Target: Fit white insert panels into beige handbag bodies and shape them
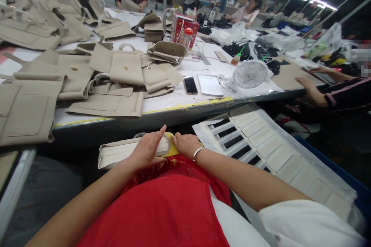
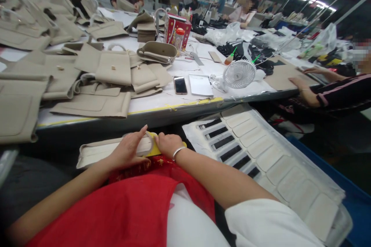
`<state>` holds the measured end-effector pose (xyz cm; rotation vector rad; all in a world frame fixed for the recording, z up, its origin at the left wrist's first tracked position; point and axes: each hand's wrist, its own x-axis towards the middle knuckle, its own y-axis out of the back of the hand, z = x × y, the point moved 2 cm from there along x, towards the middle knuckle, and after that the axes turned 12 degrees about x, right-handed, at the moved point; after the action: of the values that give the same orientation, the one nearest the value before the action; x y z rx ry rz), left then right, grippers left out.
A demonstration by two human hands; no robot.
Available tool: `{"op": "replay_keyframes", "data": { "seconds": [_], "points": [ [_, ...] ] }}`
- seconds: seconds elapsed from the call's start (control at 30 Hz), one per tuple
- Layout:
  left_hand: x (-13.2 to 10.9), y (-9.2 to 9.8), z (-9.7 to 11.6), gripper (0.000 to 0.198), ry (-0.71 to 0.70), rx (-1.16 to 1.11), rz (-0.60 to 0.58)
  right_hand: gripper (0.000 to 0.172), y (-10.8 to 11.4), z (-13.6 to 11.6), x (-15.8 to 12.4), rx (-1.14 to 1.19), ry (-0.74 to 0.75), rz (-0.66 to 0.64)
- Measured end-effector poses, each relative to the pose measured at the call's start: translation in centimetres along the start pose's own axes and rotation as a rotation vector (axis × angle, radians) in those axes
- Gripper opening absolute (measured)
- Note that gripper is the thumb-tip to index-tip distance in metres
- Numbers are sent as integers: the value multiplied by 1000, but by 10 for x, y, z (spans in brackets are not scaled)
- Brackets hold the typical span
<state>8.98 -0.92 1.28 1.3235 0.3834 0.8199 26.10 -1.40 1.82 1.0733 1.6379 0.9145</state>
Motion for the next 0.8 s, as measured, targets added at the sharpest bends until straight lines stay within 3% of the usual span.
{"op": "replay_keyframes", "data": {
  "seconds": [0.2, 0.37, 0.47, 0.57, 0.67, 0.8],
  "points": [
    [-2, -3, 6, 110, 134, 59, 35, 43, 15, -5, 22, 160, 47, 54],
    [-4, -6, 12, 109, 224, 124, 44, 41, 48, 3, 33, 386, 57, 218],
    [3, -5, 17, 96, 251, 174, -11, 38, 63, 4, 34, 566, 92, 299],
    [14, -3, 22, 87, 238, 184, -78, 34, 60, -6, 35, 1150, 199, 316],
    [21, -2, 23, 84, 213, 175, -106, 31, 45, -18, 41, 1857, 334, 189],
    [22, -3, 20, 74, 212, 174, -131, 37, 26, -27, 49, 2057, 284, 45]
  ]
}}
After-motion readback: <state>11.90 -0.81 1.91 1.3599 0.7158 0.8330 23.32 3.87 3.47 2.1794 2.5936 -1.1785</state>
